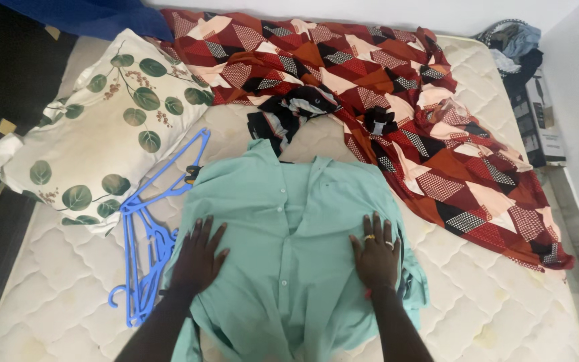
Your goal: The person buttons a light green short-sleeved shirt laid on a bed, places it on a blue plastic hanger, smooths the fabric, then walks to a wardrobe and hangs the shirt on the rod among other garments.
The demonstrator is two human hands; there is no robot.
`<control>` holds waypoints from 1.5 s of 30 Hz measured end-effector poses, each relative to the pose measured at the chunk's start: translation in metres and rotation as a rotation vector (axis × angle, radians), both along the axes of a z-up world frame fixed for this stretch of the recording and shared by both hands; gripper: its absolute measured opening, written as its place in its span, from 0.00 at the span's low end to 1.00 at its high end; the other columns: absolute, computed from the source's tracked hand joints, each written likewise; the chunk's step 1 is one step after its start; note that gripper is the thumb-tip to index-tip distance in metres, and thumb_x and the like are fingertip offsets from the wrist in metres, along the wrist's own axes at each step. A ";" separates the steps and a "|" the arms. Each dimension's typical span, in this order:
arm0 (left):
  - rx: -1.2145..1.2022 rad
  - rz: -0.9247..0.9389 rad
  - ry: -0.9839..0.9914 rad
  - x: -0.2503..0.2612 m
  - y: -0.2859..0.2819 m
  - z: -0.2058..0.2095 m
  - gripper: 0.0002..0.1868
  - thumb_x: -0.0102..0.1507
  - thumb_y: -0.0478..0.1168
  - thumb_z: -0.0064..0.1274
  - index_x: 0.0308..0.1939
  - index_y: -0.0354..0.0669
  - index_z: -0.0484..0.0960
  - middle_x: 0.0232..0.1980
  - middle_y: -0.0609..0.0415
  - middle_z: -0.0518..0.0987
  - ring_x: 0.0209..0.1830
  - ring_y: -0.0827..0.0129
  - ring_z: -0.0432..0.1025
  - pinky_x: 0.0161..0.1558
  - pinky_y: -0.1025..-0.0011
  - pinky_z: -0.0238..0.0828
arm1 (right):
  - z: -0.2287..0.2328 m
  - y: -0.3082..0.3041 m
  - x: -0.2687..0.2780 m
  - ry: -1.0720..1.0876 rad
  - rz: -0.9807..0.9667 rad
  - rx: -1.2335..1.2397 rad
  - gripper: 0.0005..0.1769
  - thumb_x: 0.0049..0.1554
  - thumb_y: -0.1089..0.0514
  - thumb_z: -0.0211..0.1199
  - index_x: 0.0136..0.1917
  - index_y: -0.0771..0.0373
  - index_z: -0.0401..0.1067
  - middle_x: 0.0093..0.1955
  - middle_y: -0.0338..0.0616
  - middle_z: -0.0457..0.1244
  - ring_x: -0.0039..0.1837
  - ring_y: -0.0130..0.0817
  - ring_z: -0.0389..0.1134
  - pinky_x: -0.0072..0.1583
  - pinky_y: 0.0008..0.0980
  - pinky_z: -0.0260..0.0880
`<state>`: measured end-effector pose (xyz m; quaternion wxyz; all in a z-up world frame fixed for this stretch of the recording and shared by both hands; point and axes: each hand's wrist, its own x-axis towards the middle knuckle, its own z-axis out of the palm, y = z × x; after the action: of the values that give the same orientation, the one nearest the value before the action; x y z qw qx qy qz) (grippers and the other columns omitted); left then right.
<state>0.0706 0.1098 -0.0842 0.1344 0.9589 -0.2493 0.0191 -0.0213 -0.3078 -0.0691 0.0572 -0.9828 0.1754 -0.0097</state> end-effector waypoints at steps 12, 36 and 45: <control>0.040 -0.162 0.127 0.086 0.000 -0.012 0.37 0.68 0.60 0.43 0.78 0.56 0.55 0.83 0.40 0.45 0.81 0.41 0.43 0.72 0.44 0.47 | -0.008 -0.041 0.074 0.078 0.126 0.065 0.44 0.62 0.28 0.44 0.83 0.50 0.46 0.86 0.43 0.36 0.85 0.53 0.32 0.76 0.64 0.35; -0.616 0.163 0.092 0.025 -0.154 -0.065 0.26 0.57 0.27 0.49 0.58 0.49 0.84 0.62 0.44 0.72 0.64 0.54 0.68 0.66 0.56 0.60 | -0.037 0.127 0.101 -0.190 -0.043 0.584 0.13 0.57 0.56 0.60 0.52 0.66 0.73 0.52 0.56 0.67 0.55 0.56 0.68 0.57 0.49 0.69; -0.394 0.392 0.397 0.042 -0.172 -0.056 0.20 0.59 0.41 0.60 0.54 0.71 0.87 0.57 0.50 0.69 0.59 0.48 0.63 0.58 0.53 0.66 | -0.039 0.114 0.105 -0.142 0.196 0.462 0.10 0.61 0.57 0.53 0.52 0.64 0.69 0.51 0.57 0.65 0.50 0.59 0.69 0.50 0.52 0.70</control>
<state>0.1123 -0.0623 -0.1406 0.3568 0.9291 -0.0209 -0.0944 0.0841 -0.1937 -0.1084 0.2928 -0.9529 0.0723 -0.0328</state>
